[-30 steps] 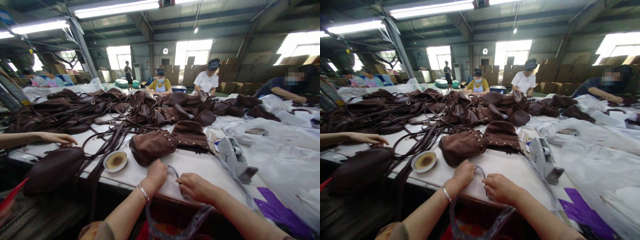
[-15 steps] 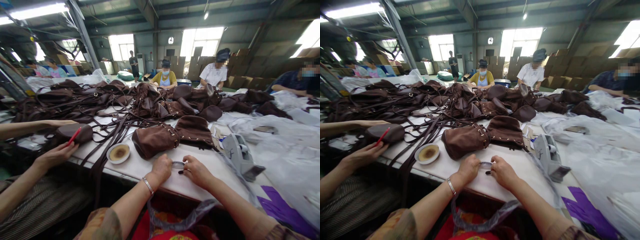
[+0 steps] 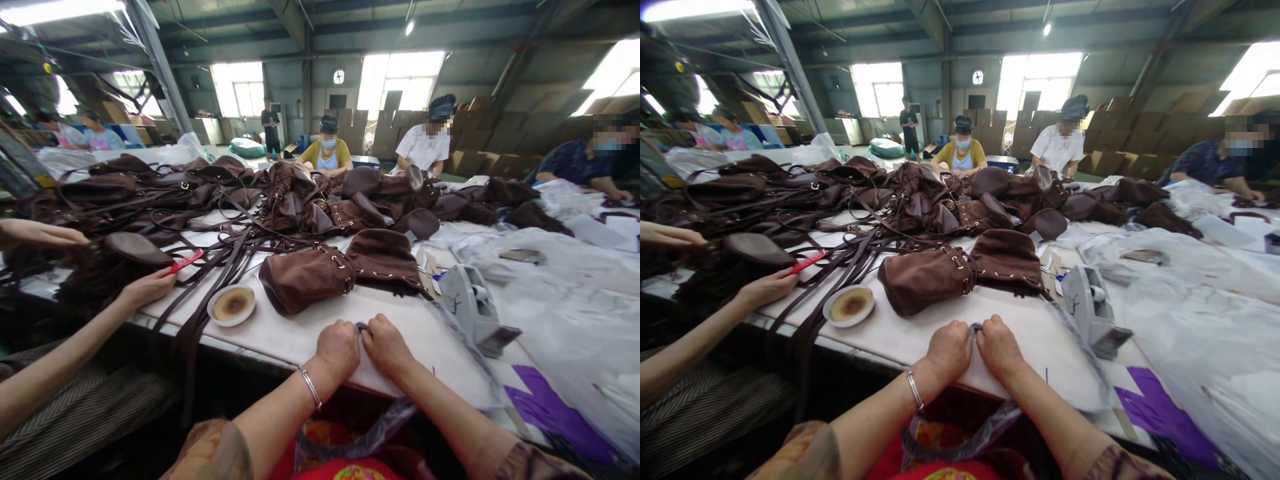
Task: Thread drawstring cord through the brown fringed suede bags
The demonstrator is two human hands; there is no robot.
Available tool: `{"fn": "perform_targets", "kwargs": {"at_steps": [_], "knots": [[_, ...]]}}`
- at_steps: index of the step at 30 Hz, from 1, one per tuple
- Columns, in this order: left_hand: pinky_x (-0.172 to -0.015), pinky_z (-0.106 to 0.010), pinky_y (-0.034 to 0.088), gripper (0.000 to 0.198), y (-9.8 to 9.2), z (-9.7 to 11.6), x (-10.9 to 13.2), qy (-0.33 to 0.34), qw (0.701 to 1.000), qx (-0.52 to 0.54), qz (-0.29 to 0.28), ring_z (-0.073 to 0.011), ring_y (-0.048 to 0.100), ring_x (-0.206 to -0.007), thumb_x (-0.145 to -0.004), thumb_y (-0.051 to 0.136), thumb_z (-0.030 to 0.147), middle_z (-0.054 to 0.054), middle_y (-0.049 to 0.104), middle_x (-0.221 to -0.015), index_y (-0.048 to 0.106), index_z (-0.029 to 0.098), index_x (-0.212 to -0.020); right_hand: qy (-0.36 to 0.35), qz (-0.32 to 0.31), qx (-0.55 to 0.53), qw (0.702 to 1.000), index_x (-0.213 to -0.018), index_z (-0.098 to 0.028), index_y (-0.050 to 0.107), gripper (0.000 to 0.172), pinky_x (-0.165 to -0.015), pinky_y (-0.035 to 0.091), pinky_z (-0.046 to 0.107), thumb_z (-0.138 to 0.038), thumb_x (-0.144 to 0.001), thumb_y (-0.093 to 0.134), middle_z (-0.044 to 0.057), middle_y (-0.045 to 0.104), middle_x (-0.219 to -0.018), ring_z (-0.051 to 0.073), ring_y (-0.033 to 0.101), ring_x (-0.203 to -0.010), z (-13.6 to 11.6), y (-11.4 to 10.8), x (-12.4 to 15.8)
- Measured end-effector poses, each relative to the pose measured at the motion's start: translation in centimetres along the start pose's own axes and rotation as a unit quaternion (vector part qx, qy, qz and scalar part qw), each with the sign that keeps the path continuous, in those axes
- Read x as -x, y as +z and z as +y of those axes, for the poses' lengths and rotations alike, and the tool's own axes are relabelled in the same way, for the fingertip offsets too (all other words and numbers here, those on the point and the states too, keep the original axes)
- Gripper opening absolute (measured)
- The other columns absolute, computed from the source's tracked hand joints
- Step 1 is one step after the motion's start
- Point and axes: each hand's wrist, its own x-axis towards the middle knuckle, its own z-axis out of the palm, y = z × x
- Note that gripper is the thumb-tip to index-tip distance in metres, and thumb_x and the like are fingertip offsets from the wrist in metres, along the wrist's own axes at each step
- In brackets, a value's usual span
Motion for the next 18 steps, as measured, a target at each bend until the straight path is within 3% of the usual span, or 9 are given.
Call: {"fn": "perform_targets", "kwargs": {"at_steps": [6,11,15,18], "knots": [[-0.080,-0.036,0.052,0.022,-0.1,1.5,0.5,0.044,0.999,-0.002,-0.014,-0.0268,0.065,-0.090,-0.086,0.050,0.022,-0.015,0.066,-0.096,0.066,0.014,-0.099,0.035,-0.045,-0.002,0.998,-0.069,-0.018,0.062,0.025,-0.074,0.043,0.028,-0.018,-0.091,0.051,0.008,0.062,-0.078,0.018,0.058,-0.075,-0.9,-0.9,0.0],[-0.081,-0.034,0.051,0.026,-0.2,1.4,0.3,0.037,0.999,0.001,-0.024,-0.0262,0.066,-0.093,-0.087,0.052,0.031,-0.014,0.067,-0.099,0.066,0.014,-0.102,-0.049,-0.131,-0.039,0.989,-0.078,-0.014,0.067,0.030,-0.076,0.043,0.026,-0.011,-0.093,0.042,0.009,0.060,-0.084,0.017,0.057,-0.078,-0.6,-2.1,0.1],[-0.082,-0.033,0.051,0.035,0.0,1.1,-0.4,0.004,0.999,0.017,-0.034,-0.0262,0.066,-0.095,-0.087,0.057,0.046,-0.012,0.069,-0.102,0.067,0.016,-0.104,-0.105,-0.178,-0.068,0.976,-0.084,-0.014,0.067,0.019,-0.074,0.042,0.024,-0.006,-0.084,0.050,0.006,0.059,-0.087,0.015,0.057,-0.079,0.8,-2.6,-0.1],[-0.082,-0.033,0.051,0.039,0.2,0.8,-0.6,0.007,0.999,0.017,-0.029,-0.0262,0.067,-0.095,-0.089,0.055,0.052,-0.011,0.070,-0.101,0.067,0.017,-0.102,-0.148,-0.186,-0.085,0.968,-0.086,-0.016,0.068,0.023,-0.075,0.042,0.024,-0.003,-0.079,0.051,0.005,0.061,-0.086,0.016,0.057,-0.082,1.8,-3.1,-0.5]]}}
